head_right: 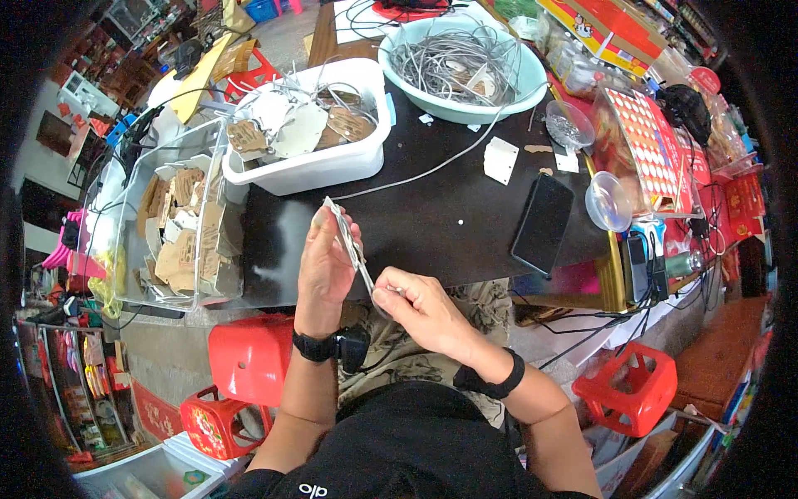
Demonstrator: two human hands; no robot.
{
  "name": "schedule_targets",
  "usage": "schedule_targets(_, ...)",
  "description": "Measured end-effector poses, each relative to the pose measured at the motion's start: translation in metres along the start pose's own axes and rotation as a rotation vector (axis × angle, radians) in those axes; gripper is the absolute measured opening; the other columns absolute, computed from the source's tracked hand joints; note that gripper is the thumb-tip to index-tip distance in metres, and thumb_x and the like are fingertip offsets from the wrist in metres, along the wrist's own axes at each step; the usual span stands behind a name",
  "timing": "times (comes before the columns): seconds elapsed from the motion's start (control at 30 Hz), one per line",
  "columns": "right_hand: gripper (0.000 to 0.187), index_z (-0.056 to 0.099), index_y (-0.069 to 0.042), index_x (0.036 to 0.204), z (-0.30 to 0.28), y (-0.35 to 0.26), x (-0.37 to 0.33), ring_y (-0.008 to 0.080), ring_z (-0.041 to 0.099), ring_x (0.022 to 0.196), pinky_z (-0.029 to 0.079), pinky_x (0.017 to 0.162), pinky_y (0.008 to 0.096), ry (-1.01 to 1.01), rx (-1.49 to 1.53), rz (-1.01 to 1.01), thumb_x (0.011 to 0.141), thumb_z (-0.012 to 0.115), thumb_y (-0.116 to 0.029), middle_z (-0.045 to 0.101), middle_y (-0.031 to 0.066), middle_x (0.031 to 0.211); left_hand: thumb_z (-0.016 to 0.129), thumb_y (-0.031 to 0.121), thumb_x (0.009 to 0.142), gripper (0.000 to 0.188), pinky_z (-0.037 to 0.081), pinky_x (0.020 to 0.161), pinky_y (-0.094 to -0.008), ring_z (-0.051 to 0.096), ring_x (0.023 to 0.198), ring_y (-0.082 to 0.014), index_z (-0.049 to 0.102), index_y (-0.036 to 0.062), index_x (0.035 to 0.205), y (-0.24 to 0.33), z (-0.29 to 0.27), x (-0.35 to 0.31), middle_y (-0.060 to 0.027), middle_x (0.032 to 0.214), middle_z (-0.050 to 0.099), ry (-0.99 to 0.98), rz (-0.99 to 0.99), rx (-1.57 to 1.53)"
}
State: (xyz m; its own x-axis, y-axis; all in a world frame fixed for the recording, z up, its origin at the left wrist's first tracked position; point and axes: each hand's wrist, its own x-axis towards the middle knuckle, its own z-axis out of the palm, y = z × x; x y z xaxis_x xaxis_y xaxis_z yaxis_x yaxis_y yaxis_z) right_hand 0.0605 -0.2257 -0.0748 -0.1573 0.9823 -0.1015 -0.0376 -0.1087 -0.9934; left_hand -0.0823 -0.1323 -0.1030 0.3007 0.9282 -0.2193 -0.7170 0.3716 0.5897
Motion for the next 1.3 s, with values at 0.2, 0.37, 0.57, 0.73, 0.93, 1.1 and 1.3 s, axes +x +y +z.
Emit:
schedule_targets(0.2,0.019,0.049,-0.001,0.084,-0.001,-0.014,-0.003,0.0095,0.036,0.051,0.032,0.049,0.0288,-0.151,-0.232,-0.180,0.095,0.049,-0.016,0.041,0.0022,0.058,0.063,0.031,0.090,0.021,0.052,0.063,-0.0245,0.063,0.075,-0.0130,0.060,0.0114,0.097,-0.001,-0.002,0.001,-0.0005,0.083,0.063,-0.005,-0.018,0.022)
schedule_targets(0.37,0.021,0.050,-0.003,0.084,0.004,-0.001,-0.007,0.0068,0.035,0.055,0.030,0.050,0.0252,-0.028,-0.185,-0.159,0.097,0.049,-0.020,0.043,-0.0022,0.064,0.064,0.031,0.090,0.021,0.052,0.064,-0.0251,0.063,0.075,-0.0128,0.060,0.0109,0.096,-0.004,-0.006,0.012,-0.0004,0.083,0.063,-0.053,-0.027,0.007)
schedule_targets(0.57,0.021,0.051,-0.005,0.084,-0.006,0.002,0.003,0.0017,0.036,0.059,0.030,0.051,0.0208,-0.042,0.169,0.097,0.095,0.055,-0.022,0.044,-0.0065,0.069,0.062,0.030,0.091,0.018,0.054,0.065,-0.0273,0.065,0.077,-0.0138,0.060,0.0134,0.097,-0.001,0.000,0.006,-0.0009,0.085,0.064,-0.044,-0.026,0.030)
schedule_targets(0.73,0.022,0.052,-0.004,0.085,-0.002,0.021,0.011,0.0006,0.037,0.061,0.030,0.052,0.0208,-0.059,0.103,0.013,0.091,0.064,-0.022,0.044,-0.0060,0.071,0.061,0.031,0.092,0.018,0.054,0.063,-0.0282,0.065,0.078,-0.0144,0.059,0.0135,0.098,-0.006,-0.002,0.007,-0.0012,0.085,0.064,-0.023,-0.021,0.043)
schedule_targets(0.93,0.017,0.052,-0.003,0.085,0.001,0.001,0.005,0.0015,0.043,0.063,0.036,0.055,0.0199,0.065,0.220,0.095,0.092,0.060,-0.016,0.049,-0.0052,0.071,0.061,0.030,0.092,0.018,0.054,0.062,-0.0300,0.065,0.079,-0.0156,0.059,0.0132,0.098,-0.009,-0.001,0.009,-0.0025,0.086,0.065,-0.075,-0.007,0.017)
schedule_targets(1.1,0.021,0.053,-0.003,0.080,-0.002,0.002,0.001,0.0047,0.044,0.060,0.036,0.053,0.0232,-0.001,-0.001,0.036,0.095,0.055,-0.018,0.051,-0.0016,0.065,0.062,0.030,0.091,0.019,0.054,0.061,-0.0305,0.065,0.078,-0.0160,0.059,0.0128,0.097,-0.006,-0.001,0.008,-0.0029,0.085,0.064,-0.016,-0.016,0.028)
schedule_targets(1.3,0.021,0.050,-0.001,0.077,-0.001,0.000,-0.006,0.0221,0.045,0.045,0.035,0.046,0.0320,-0.006,-0.428,-0.311,0.092,0.055,-0.015,0.044,0.0101,0.055,0.064,0.030,0.090,0.022,0.053,0.062,-0.0280,0.063,0.075,-0.0154,0.060,0.0094,0.097,-0.003,-0.002,0.003,-0.0030,0.083,0.063,-0.003,-0.063,0.084)
